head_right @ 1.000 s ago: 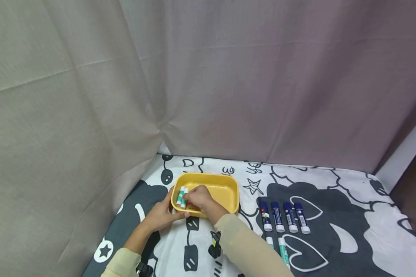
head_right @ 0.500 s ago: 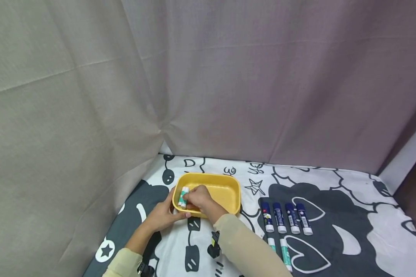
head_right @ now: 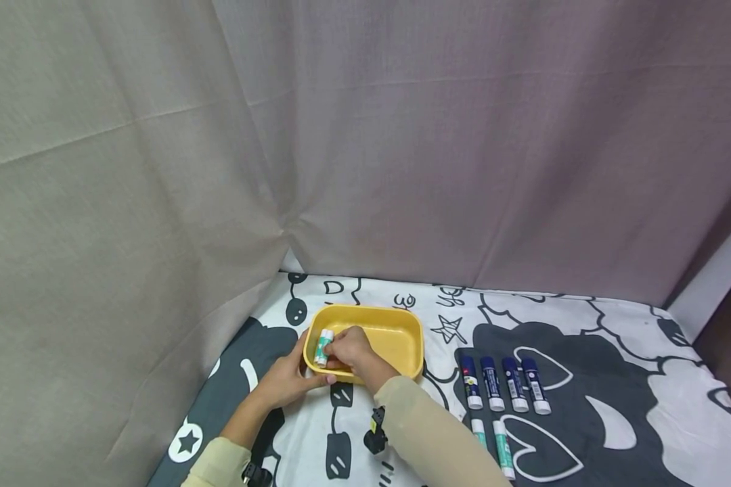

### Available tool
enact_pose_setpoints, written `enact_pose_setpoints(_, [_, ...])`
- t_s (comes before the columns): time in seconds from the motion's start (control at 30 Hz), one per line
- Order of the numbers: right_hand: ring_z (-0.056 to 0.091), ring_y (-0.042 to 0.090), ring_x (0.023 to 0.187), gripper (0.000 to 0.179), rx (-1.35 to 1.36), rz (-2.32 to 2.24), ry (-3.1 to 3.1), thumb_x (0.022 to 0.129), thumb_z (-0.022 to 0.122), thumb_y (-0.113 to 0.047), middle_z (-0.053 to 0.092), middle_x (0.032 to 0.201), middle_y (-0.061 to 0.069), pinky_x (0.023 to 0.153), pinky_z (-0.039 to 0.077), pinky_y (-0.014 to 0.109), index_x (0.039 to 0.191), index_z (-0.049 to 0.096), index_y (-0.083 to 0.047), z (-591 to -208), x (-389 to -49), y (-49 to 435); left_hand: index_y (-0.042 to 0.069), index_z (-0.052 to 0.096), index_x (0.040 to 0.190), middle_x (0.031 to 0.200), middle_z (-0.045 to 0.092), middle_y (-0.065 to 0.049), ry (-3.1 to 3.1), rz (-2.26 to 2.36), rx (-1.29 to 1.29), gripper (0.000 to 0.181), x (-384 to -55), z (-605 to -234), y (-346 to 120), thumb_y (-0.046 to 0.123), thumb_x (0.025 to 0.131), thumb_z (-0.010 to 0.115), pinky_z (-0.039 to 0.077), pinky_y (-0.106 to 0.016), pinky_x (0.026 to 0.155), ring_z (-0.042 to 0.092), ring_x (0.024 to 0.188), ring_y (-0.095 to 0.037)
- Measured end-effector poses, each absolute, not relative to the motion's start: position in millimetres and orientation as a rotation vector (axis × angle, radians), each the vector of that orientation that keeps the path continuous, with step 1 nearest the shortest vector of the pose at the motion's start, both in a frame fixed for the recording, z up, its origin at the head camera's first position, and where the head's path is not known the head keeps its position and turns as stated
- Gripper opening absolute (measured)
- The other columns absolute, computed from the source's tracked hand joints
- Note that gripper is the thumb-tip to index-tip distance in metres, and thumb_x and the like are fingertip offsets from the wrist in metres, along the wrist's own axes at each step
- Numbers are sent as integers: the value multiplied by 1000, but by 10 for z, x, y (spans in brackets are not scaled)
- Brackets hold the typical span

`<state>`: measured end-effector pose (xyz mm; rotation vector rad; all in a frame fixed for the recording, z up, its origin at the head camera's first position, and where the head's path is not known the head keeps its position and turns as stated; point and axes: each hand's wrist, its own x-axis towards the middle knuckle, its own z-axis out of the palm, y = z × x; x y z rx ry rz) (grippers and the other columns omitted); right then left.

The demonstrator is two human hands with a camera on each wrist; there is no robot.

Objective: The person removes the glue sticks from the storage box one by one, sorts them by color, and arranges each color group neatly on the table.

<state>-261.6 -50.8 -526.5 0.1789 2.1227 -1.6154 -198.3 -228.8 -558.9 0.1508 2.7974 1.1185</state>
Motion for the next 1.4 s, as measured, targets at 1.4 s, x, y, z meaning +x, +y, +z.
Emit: enact_pose_setpoints(1.4, [77,22,88,34,151,-1822,2059,102,77,-4,74,118,21,80,68,31,134,69,6,-4930,-2371,143,30,22,178,170,52,-16,2699,1205,94,128,-1993,-5579,-2297,81,79,85,47,-64,123,53,156,-41])
